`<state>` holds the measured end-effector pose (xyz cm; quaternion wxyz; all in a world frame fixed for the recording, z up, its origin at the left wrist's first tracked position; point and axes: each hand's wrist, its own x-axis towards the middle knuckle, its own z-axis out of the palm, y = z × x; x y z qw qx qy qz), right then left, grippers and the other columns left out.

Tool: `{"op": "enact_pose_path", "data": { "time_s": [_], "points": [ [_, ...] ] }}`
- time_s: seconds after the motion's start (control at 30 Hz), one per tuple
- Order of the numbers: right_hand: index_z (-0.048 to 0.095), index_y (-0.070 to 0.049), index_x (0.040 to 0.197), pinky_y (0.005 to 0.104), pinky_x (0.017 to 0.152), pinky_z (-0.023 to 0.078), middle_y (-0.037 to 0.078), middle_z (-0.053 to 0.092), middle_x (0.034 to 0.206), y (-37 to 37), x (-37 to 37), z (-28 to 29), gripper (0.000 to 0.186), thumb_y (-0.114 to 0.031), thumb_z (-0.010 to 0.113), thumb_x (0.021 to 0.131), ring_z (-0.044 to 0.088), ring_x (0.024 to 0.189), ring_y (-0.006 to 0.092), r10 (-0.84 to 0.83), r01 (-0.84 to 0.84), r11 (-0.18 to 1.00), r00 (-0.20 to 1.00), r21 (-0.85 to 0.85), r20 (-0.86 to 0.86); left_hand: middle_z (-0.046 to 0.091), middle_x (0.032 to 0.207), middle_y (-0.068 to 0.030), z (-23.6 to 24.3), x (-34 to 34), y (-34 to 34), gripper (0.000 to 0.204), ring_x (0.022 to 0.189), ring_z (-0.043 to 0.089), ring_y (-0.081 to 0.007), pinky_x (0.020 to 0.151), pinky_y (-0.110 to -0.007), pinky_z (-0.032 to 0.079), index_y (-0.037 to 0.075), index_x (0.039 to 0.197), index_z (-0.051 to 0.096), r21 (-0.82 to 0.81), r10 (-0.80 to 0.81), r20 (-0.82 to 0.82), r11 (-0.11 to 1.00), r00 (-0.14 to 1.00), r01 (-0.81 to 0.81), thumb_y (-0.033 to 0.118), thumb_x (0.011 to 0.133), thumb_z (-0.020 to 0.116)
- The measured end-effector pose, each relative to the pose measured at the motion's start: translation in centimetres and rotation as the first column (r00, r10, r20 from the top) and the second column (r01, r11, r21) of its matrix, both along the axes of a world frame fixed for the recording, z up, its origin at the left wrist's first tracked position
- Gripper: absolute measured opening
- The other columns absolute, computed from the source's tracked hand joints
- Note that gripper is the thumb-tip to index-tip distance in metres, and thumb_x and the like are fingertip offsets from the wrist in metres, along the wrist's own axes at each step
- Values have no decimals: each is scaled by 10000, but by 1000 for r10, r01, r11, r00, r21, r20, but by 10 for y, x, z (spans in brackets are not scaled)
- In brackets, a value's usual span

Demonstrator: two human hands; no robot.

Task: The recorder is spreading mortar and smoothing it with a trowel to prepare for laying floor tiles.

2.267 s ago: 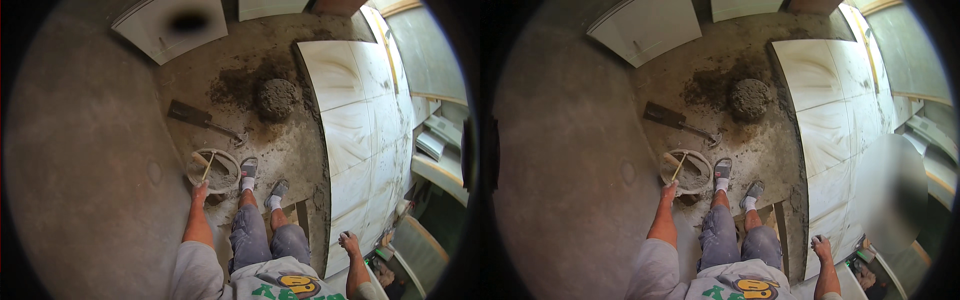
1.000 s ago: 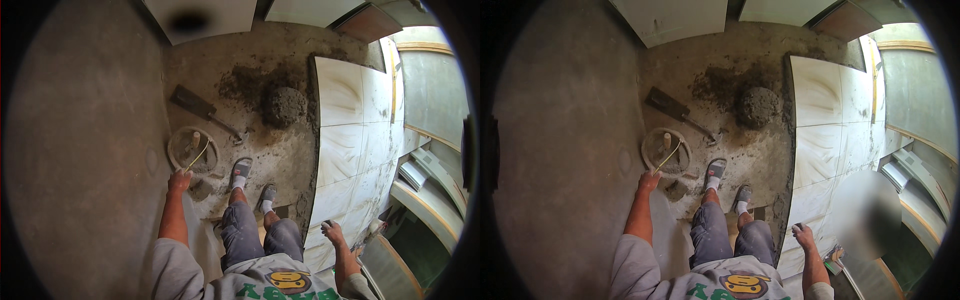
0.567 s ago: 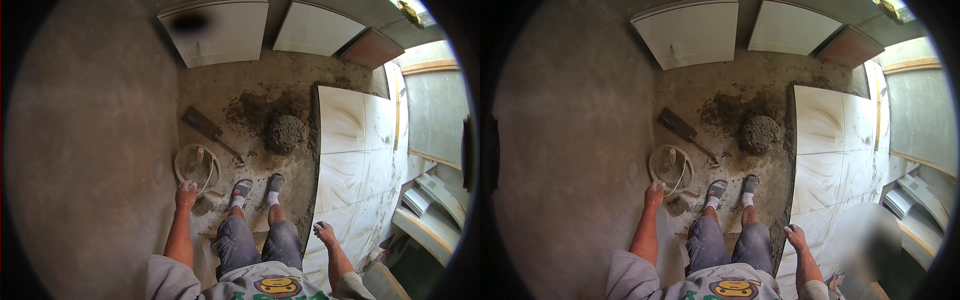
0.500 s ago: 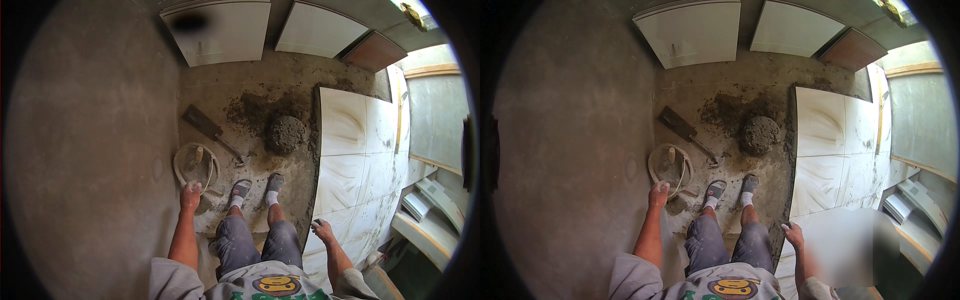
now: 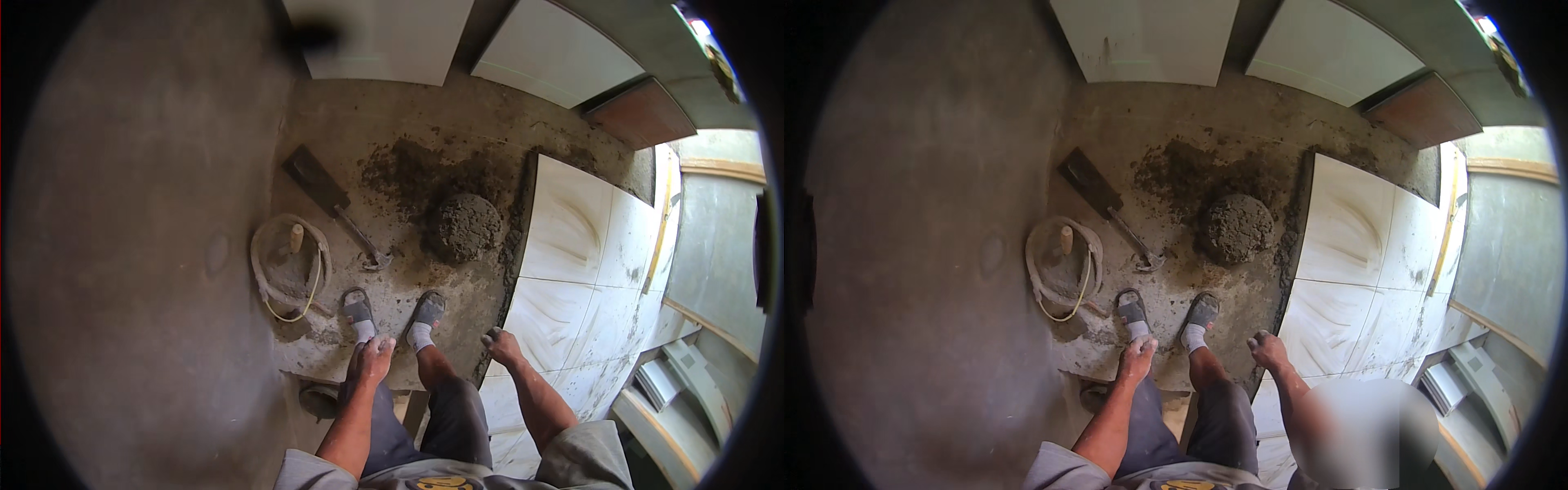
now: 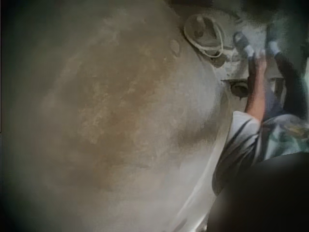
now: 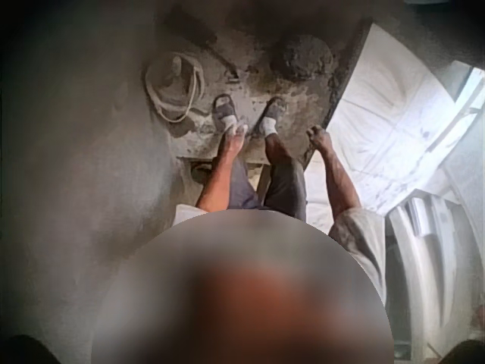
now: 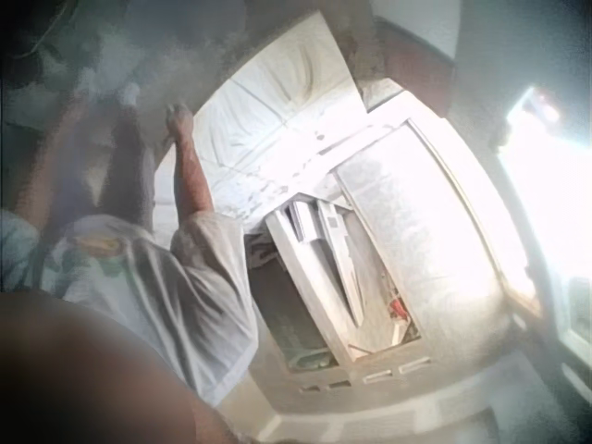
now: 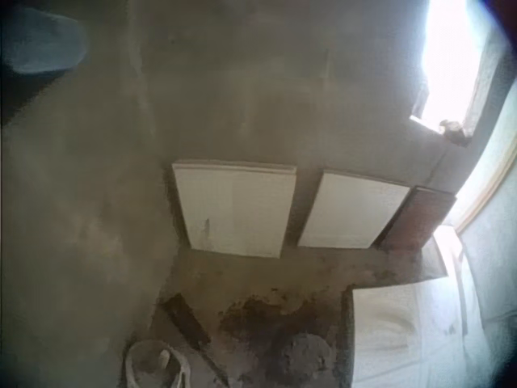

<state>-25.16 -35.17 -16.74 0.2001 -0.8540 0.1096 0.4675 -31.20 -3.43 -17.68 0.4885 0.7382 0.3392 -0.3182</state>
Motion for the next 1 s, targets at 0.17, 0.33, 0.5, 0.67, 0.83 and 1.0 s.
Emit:
{"op": "enact_pose_path", "data": {
  "time_s": [0.17, 0.33, 0.5, 0.67, 0.83, 1.0],
  "points": [
    [634, -30, 957, 463, 805, 478, 231, 634, 969, 67, 26, -102, 317, -313, 536, 854, 601, 951, 386, 154, -159, 987, 978, -25, -141, 646, 1000, -201, -43, -8, -10, 378, 947, 627, -323, 805, -374, 483, 10, 1061, 616, 84, 35, 87, 996, 996, -42, 341, 889, 555],
    [604, -29, 969, 486, 764, 483, 241, 629, 912, 181, 51, -221, 313, -300, 537, 827, 605, 898, 404, 254, -263, 956, 964, 131, 80, 648, 963, -199, -117, -63, -12, 353, 926, 632, -323, 798, -385, 495, 24, 1048, 615, 19, 173, -41, 985, 984, -172, 332, 879, 575],
    [515, -26, 1127, 493, 762, 496, 252, 590, 1037, 254, 72, -339, 422, -351, 515, 858, 586, 904, 429, 394, -434, 901, 822, 3, 412, 637, 943, -186, -127, -11, 8, 353, 890, 632, -325, 746, -387, 502, 32, 1023, 602, 88, -53, -75, 994, 996, 59, 356, 899, 534],
    [521, -44, 1081, 497, 730, 497, 241, 606, 994, 278, 82, -410, 488, -463, 548, 833, 600, 866, 416, 462, -451, 880, 740, -149, 488, 595, 1061, -199, -106, 18, 42, 386, 957, 601, -350, 811, -408, 479, 40, 1115, 568, 35, 77, -57, 997, 995, -75, 356, 902, 510],
    [512, -58, 1074, 504, 748, 475, 220, 627, 925, 280, 100, -370, 463, -410, 605, 789, 611, 862, 403, 462, -456, 887, 871, -71, 166, 602, 1050, -192, -107, 6, 48, 394, 962, 601, -347, 811, -400, 482, 24, 1106, 569, 26, 228, 13, 973, 973, -229, 355, 899, 520],
    [549, -7, 895, 468, 679, 483, 220, 626, 776, 255, 80, -299, 247, -211, 564, 757, 619, 768, 406, 325, -323, 942, 946, 85, -8, 614, 1020, -188, -102, 1, 48, 293, 908, 622, -326, 761, -358, 505, 9, 1078, 582, 56, 404, 183, 906, 896, -419, 220, 876, 598]
  ]
}}
